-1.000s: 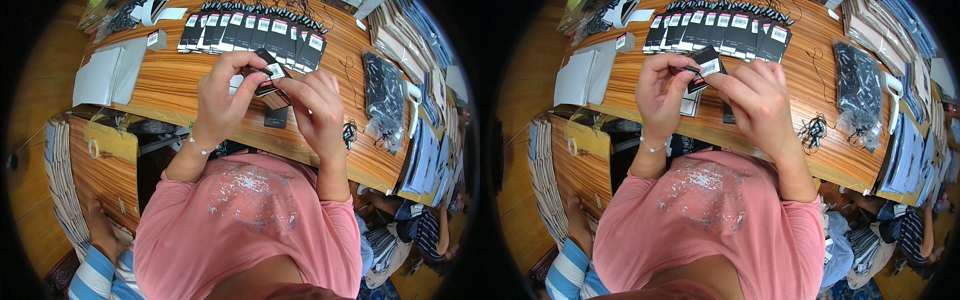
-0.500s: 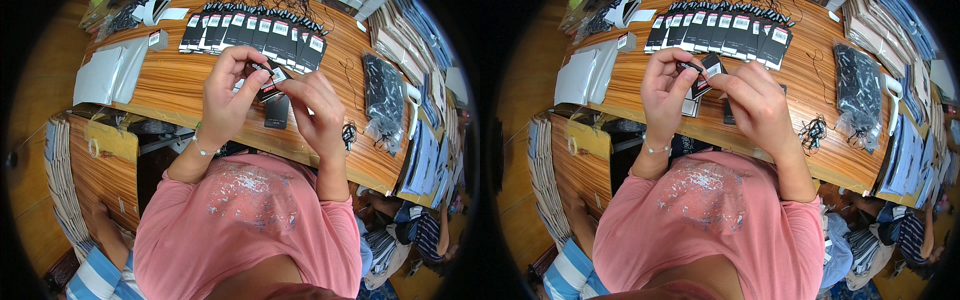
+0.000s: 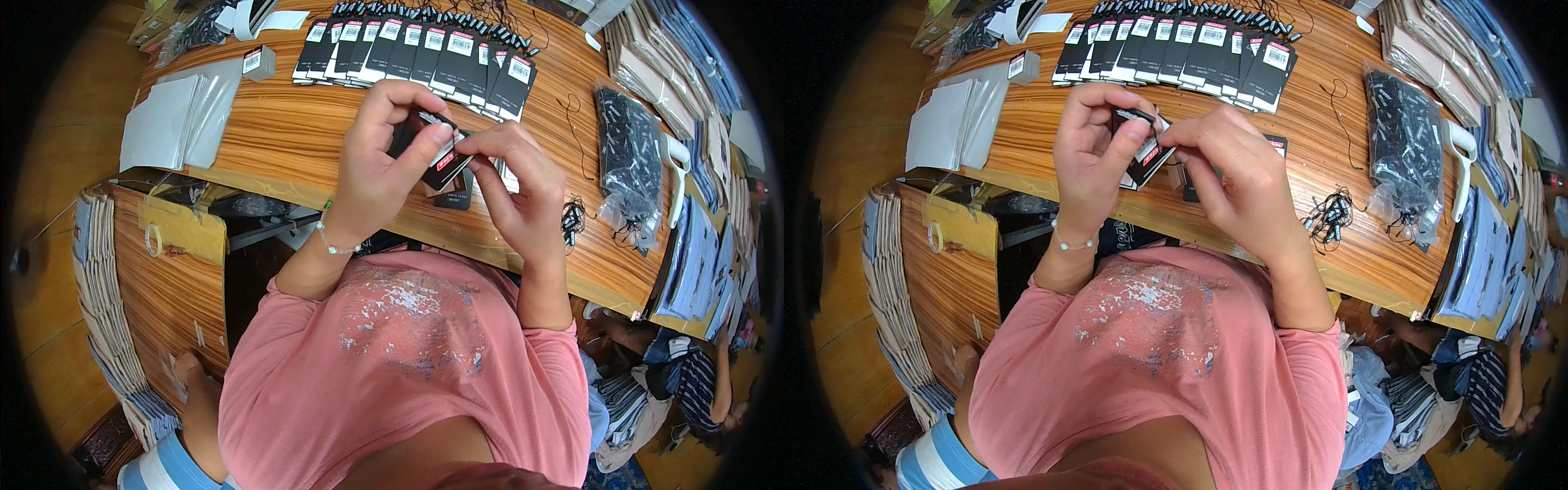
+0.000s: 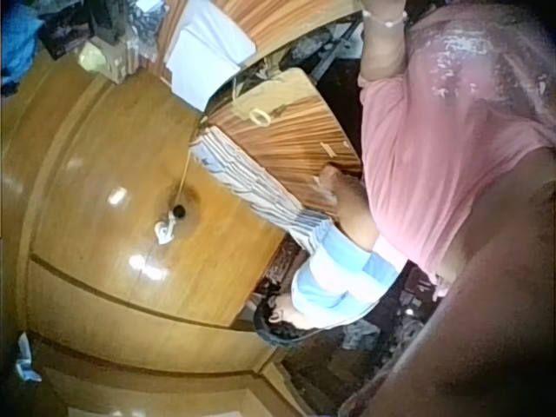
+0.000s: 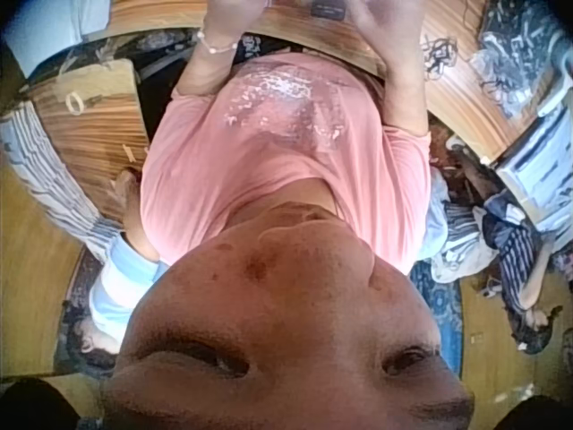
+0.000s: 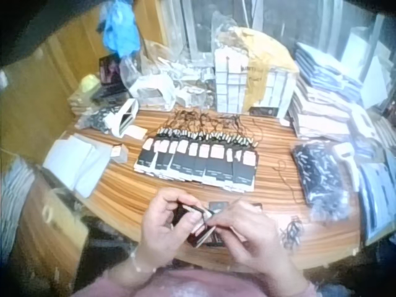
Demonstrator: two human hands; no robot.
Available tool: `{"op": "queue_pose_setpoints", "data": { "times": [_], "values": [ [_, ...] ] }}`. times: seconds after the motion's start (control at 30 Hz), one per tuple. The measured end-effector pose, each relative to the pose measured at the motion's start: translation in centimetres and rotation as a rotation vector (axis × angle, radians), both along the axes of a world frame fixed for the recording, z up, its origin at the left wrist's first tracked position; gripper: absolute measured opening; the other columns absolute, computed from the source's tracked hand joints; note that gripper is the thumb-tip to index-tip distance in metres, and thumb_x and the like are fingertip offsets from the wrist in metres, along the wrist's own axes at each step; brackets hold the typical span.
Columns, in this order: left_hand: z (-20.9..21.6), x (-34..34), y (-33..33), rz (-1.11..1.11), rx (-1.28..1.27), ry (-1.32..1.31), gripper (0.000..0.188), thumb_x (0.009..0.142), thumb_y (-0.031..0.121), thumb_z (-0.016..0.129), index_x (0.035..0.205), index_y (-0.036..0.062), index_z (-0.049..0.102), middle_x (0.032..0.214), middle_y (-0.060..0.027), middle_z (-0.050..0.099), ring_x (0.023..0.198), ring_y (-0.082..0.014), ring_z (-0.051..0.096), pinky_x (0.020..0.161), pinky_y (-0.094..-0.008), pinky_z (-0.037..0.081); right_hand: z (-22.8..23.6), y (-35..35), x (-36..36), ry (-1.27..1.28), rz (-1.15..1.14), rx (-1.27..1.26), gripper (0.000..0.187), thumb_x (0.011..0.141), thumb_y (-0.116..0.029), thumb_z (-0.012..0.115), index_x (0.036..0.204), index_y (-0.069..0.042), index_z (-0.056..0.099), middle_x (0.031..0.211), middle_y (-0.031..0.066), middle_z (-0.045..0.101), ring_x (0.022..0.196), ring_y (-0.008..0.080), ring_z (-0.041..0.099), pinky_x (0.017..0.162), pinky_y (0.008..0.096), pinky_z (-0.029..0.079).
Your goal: The person threads plastic fasteners through cardboard tags and attaches them to black garments on a wooden table.
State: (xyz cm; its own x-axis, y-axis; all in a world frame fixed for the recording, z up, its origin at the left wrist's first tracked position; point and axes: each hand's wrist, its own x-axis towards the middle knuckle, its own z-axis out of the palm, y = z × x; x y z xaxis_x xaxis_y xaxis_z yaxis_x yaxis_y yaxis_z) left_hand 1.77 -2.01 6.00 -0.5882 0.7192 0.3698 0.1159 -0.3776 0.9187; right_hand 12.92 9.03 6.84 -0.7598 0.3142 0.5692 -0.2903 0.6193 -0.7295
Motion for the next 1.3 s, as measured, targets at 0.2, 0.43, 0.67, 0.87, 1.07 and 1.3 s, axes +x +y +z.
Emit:
{"op": "queue_pose_setpoints", "data": {
  "times": [0.2, 0.43, 0.67, 0.87, 1.07, 1.3],
  "values": [
    [0.5, -1.1, 0.1, -0.033, 0.073, -0.138, 0.02, 0.082, -0.001, 0.051, 0.099, -0.0004, 0.04, 0.087, -0.0089, 0.053, 0.074, -0.0102, 0.054, 0.068, -0.0221, 0.046, 0.0, -0.2, 0.0, -0.076, 0.005, 0.015, 0.019, 0.068, 0.008, 0.056, 0.084, -0.001, 0.058, 0.075, 0.0101, 0.057, 0.07, 0.0243, 0.054, 0.062, 0.0304, 0.043],
    [1.1, -1.8, -0.6, 0.017, 0.064, -0.076, 0.024, 0.081, -0.003, 0.052, 0.102, -0.002, 0.042, 0.087, -0.0106, 0.055, 0.076, -0.0116, 0.056, 0.069, -0.0229, 0.047, -0.6, -0.2, -0.2, -0.099, -0.071, -0.234, 0.02, 0.072, 0.006, 0.056, 0.09, 0.0, 0.057, 0.082, 0.0085, 0.058, 0.073, 0.0158, 0.056, 0.069, 0.0259, 0.044],
    [1.4, -1.9, -1.1, 0.027, -0.057, 0.0, 0.018, 0.079, -0.006, 0.052, 0.096, -0.0037, 0.045, 0.088, -0.0161, 0.058, 0.082, -0.0215, 0.06, 0.072, -0.029, 0.051, -0.9, 0.4, 0.6, 0.083, 0.028, -0.716, 0.021, 0.076, 0.006, 0.056, 0.096, 0.005, 0.051, 0.091, 0.0093, 0.055, 0.081, 0.0147, 0.057, 0.073, 0.0253, 0.049],
    [0.9, -1.5, -0.8, -0.069, -0.07, -0.094, 0.021, 0.076, -0.005, 0.059, 0.094, -0.0029, 0.049, 0.088, -0.0117, 0.058, 0.081, -0.0174, 0.059, 0.072, -0.0256, 0.049, 0.1, 0.3, 0.8, 0.145, 0.092, -0.728, 0.022, 0.075, 0.008, 0.058, 0.096, 0.005, 0.051, 0.091, 0.0098, 0.054, 0.084, 0.0149, 0.056, 0.075, 0.0266, 0.049],
    [0.7, -1.4, -0.9, -0.104, -0.059, -0.014, 0.021, 0.071, -0.004, 0.064, 0.091, -0.0022, 0.057, 0.088, -0.0061, 0.059, 0.079, -0.0108, 0.057, 0.067, -0.0208, 0.046, 0.8, -0.3, 0.6, 0.184, 0.087, -0.674, 0.022, 0.074, 0.008, 0.059, 0.094, 0.005, 0.052, 0.092, 0.0101, 0.054, 0.084, 0.015, 0.056, 0.075, 0.027, 0.05],
    [1.1, -1.2, -1.2, -0.083, -0.073, -0.073, 0.022, 0.07, -0.006, 0.065, 0.09, -0.003, 0.057, 0.087, -0.0072, 0.059, 0.077, -0.0117, 0.058, 0.068, -0.0224, 0.048, 1.8, 0.2, 1.3, 0.25, 0.035, -0.598, 0.021, 0.072, 0.008, 0.061, 0.091, 0.004, 0.053, 0.088, 0.0095, 0.056, 0.081, 0.0137, 0.056, 0.074, 0.0241, 0.046]
  ]
}}
